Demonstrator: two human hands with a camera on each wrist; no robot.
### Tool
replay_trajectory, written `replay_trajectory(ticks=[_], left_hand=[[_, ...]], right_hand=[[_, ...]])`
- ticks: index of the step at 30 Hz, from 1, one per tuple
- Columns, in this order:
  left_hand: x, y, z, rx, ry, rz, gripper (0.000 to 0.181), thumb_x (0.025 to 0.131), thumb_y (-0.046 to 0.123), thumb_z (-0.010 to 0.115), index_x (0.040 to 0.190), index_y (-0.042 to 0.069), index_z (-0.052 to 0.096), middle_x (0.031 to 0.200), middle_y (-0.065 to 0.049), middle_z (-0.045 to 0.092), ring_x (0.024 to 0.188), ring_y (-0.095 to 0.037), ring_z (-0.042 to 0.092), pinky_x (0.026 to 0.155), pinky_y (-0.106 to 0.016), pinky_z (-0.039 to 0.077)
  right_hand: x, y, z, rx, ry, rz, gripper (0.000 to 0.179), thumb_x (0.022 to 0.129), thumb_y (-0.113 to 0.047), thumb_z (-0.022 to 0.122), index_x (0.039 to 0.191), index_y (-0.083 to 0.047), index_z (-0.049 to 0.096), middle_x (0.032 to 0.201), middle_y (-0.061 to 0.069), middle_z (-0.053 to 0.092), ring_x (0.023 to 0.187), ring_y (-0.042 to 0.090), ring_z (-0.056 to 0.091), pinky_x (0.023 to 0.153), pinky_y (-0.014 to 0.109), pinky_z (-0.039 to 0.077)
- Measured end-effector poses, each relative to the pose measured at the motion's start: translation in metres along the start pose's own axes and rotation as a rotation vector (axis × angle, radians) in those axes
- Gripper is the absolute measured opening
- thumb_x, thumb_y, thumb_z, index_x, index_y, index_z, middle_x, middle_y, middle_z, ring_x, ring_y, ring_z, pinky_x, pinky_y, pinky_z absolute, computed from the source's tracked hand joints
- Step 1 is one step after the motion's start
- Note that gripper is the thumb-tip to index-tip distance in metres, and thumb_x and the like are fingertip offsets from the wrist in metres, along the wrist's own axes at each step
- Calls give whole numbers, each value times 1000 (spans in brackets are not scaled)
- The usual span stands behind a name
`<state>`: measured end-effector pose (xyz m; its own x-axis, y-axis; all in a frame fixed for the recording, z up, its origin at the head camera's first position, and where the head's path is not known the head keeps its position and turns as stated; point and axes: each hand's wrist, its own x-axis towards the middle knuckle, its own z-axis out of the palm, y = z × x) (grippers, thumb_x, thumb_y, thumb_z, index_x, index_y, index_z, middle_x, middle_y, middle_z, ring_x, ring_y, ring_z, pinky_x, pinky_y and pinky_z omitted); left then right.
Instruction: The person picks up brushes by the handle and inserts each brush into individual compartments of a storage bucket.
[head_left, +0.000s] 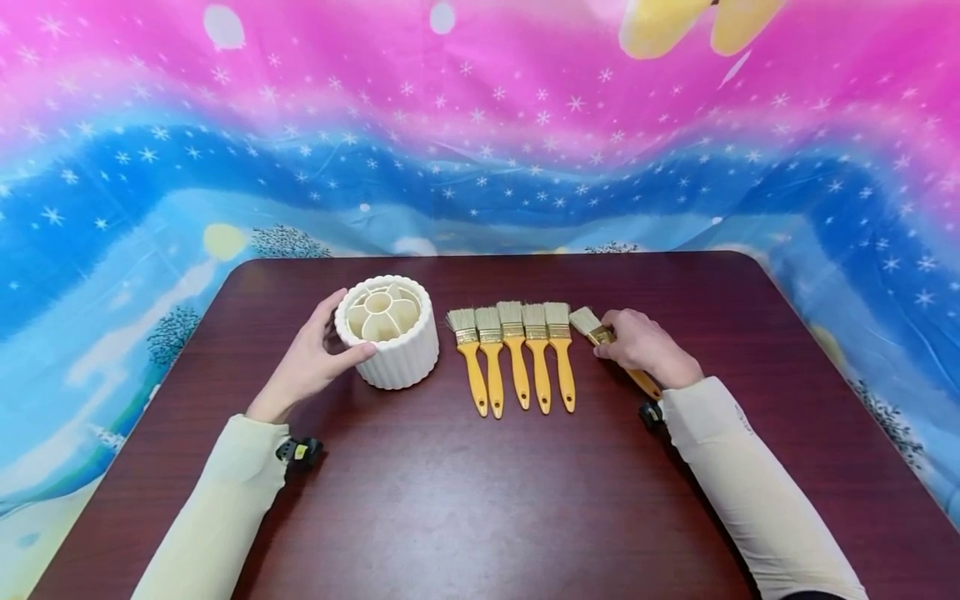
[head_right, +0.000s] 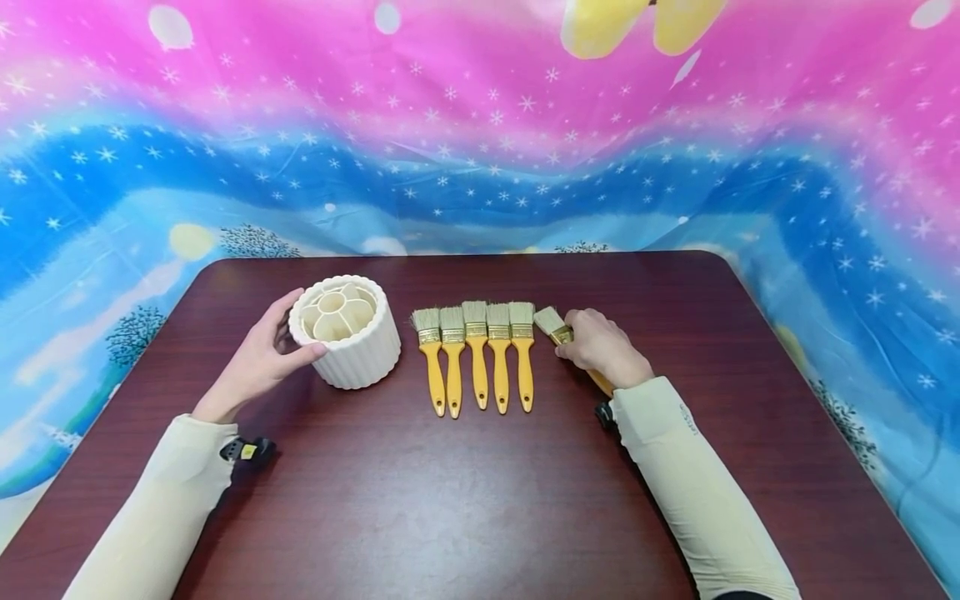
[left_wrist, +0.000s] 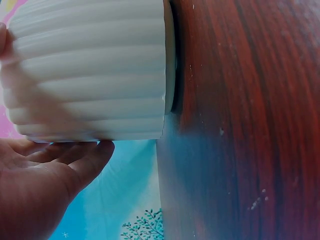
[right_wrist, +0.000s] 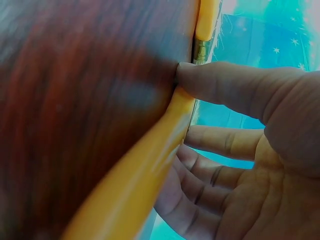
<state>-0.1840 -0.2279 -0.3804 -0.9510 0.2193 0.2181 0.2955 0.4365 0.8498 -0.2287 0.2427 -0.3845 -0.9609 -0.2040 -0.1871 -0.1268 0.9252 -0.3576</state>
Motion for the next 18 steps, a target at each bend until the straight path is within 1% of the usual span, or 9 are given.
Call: replay_trajectory(ticks=[3, 7, 11, 17, 18], left_hand=[[0, -1, 0, 2, -2, 7, 89, 83, 18, 77, 152, 10, 22, 147, -12, 37, 125, -29, 45, 91, -25, 45], [1, 0, 0, 0, -1, 9, 89, 83, 18, 77, 152, 12, 21, 147, -11, 37, 125, -28, 44, 93, -28, 45], [0, 1, 0, 7, -7, 3, 89, 83, 18, 77, 152, 12, 21, 147, -11, 36, 126, -28, 43, 93, -30, 45], [-1, 1, -1, 1, -6, 10, 90, 82, 17, 77, 152, 13, 21, 147, -11, 36, 126, -28, 44, 90, -18, 43], [-2, 7, -1, 3, -7, 4, 89, 83, 16, 76, 152, 11, 21, 147, -12, 36, 126, -28, 43, 89, -16, 42]], right_hand=[[1, 1, -1, -4, -5, 12, 46, 86, -21, 70, 123, 2, 55, 106, 16, 57, 85, 29, 50, 70, 41, 43], [1, 1, -1, -13, 7, 21, 46, 86, -22, 70, 123, 0, 55, 106, 16, 57, 86, 29, 50, 71, 41, 43], [1, 0, 0, -11, 3, 28, 46, 86, -22, 69, 123, 0, 55, 107, 16, 57, 87, 30, 50, 72, 42, 43], [0, 2, -1, 0, -3, 41, 49, 86, -23, 69, 126, 0, 53, 114, 18, 55, 92, 31, 49, 74, 45, 43], [0, 1, -2, 3, -3, 44, 49, 87, -23, 69, 127, 0, 52, 114, 18, 55, 92, 31, 49, 74, 45, 43]])
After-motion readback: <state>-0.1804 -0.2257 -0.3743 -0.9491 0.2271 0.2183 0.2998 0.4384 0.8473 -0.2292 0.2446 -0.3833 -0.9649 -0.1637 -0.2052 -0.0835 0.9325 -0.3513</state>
